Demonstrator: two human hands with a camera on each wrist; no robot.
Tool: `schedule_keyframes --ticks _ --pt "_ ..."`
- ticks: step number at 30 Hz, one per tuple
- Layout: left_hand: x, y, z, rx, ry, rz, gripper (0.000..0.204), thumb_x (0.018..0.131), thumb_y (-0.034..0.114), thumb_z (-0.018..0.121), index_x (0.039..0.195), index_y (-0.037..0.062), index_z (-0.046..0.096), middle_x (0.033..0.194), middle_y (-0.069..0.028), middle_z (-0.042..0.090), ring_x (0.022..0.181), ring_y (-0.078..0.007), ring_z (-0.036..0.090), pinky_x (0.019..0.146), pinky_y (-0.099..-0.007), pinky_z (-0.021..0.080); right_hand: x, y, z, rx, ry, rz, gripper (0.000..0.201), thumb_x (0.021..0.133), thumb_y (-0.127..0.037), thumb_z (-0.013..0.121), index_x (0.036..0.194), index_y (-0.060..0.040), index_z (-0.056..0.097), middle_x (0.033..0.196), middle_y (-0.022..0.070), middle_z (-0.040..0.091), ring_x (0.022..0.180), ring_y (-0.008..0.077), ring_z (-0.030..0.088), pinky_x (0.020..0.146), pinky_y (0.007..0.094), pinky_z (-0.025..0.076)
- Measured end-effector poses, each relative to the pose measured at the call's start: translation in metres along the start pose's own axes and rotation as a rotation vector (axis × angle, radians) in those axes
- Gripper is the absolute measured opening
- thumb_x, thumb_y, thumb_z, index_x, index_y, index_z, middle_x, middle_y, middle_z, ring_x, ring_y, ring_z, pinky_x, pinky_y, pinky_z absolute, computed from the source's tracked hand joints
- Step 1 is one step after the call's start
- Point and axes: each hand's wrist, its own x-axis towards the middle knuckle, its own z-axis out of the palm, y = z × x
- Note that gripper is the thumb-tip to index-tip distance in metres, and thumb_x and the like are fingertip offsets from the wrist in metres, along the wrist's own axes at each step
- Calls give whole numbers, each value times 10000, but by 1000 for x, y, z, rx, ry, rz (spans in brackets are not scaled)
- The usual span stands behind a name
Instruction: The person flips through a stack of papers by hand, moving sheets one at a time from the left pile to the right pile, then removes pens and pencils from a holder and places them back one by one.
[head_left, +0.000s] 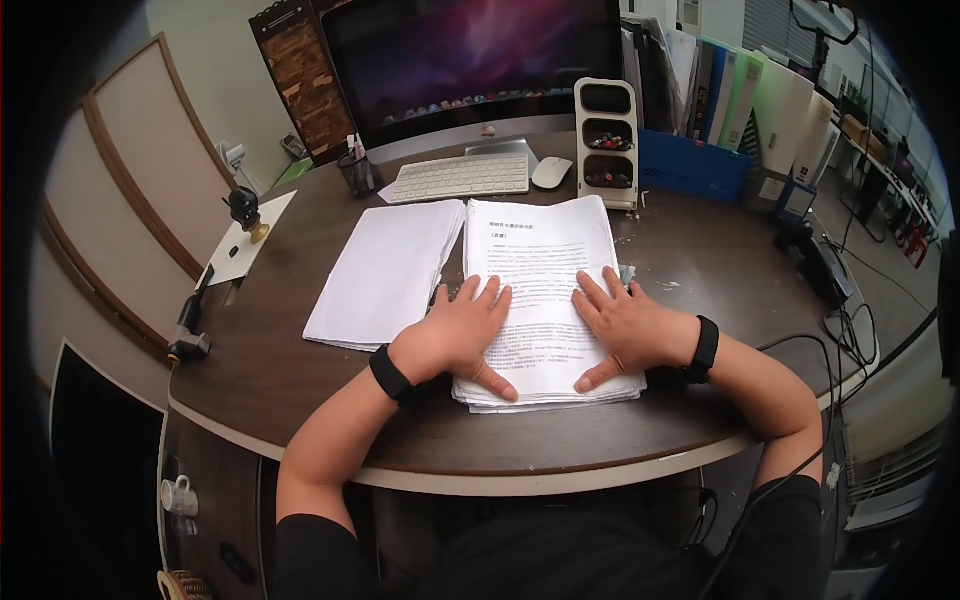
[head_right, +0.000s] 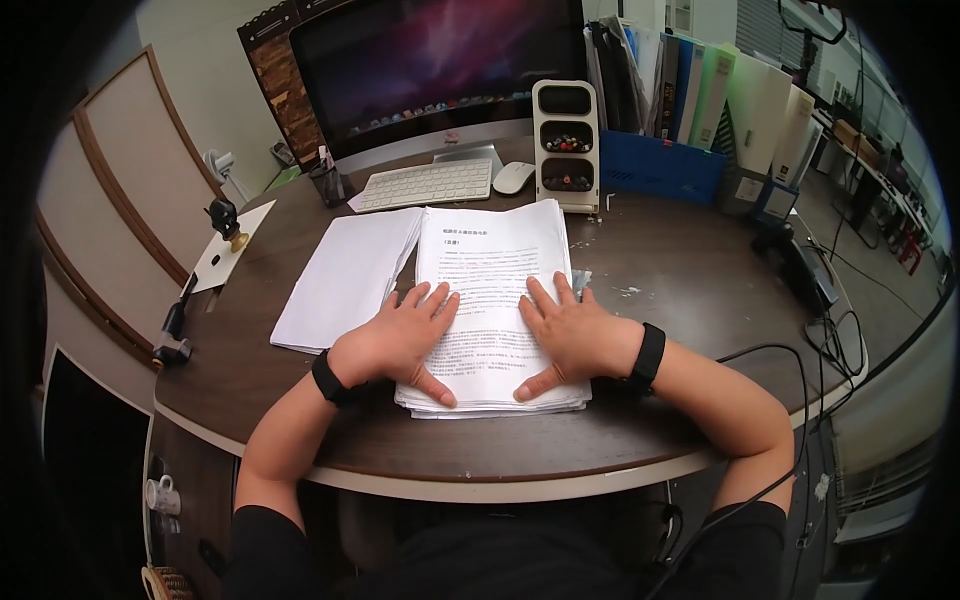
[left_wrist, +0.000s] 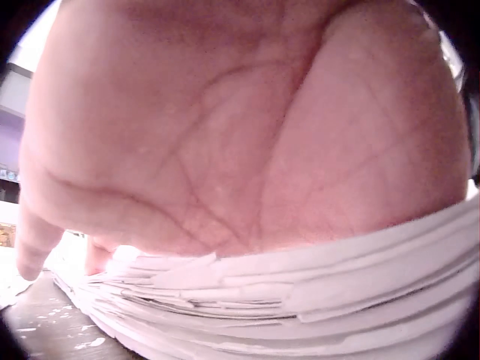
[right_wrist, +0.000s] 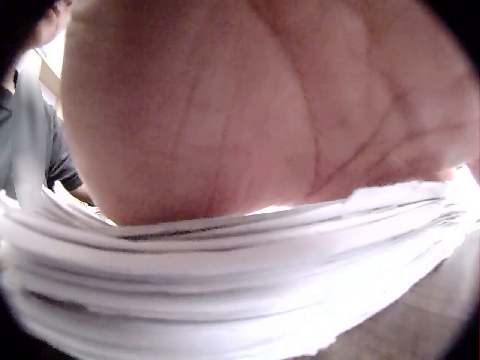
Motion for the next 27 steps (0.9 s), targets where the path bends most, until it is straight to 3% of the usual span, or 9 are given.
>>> schedule_keyframes --ticks 9,11,14,17,27 --pt "-2 -3 6 -12 93 44 1494 483 916 668 1498 -92 238 1537 -348 247 1442 -516 215 1139 -640 248 0 7 9 25 78 -28 1361 651 -955 492 1460 124 309 1538 376 205 1423 586 181 1087 678 303" --pt "-2 -3 6 -21 113 58 1477 495 912 669 1490 -97 254 1530 -354 256 1436 -523 220 1142 -623 259 -4 4 5 15 100 -37 1291 697 -891 549 1423 152 320 1519 382 235 1412 592 201 1120 615 312" --pt "-1 -5 8 -27 129 70 1466 506 911 666 1482 -106 263 1522 -360 264 1428 -532 229 1142 -614 266 -4 7 8 58 128 -55 1287 699 -888 551 1420 153 323 1523 384 225 1415 591 191 1125 614 302" --pt "-1 -5 8 -37 132 79 1461 510 904 674 1476 -113 267 1513 -371 270 1419 -543 239 1141 -605 273 -2 11 13 89 144 -64 1322 674 -927 521 1447 127 320 1524 387 220 1427 586 164 1100 672 291" --pt "-1 -4 7 -57 136 77 1463 510 896 682 1473 -121 259 1505 -383 267 1417 -556 230 1145 -597 275 -1 11 13 89 125 -50 1318 678 -923 527 1449 126 315 1531 388 205 1430 584 152 1107 672 279"
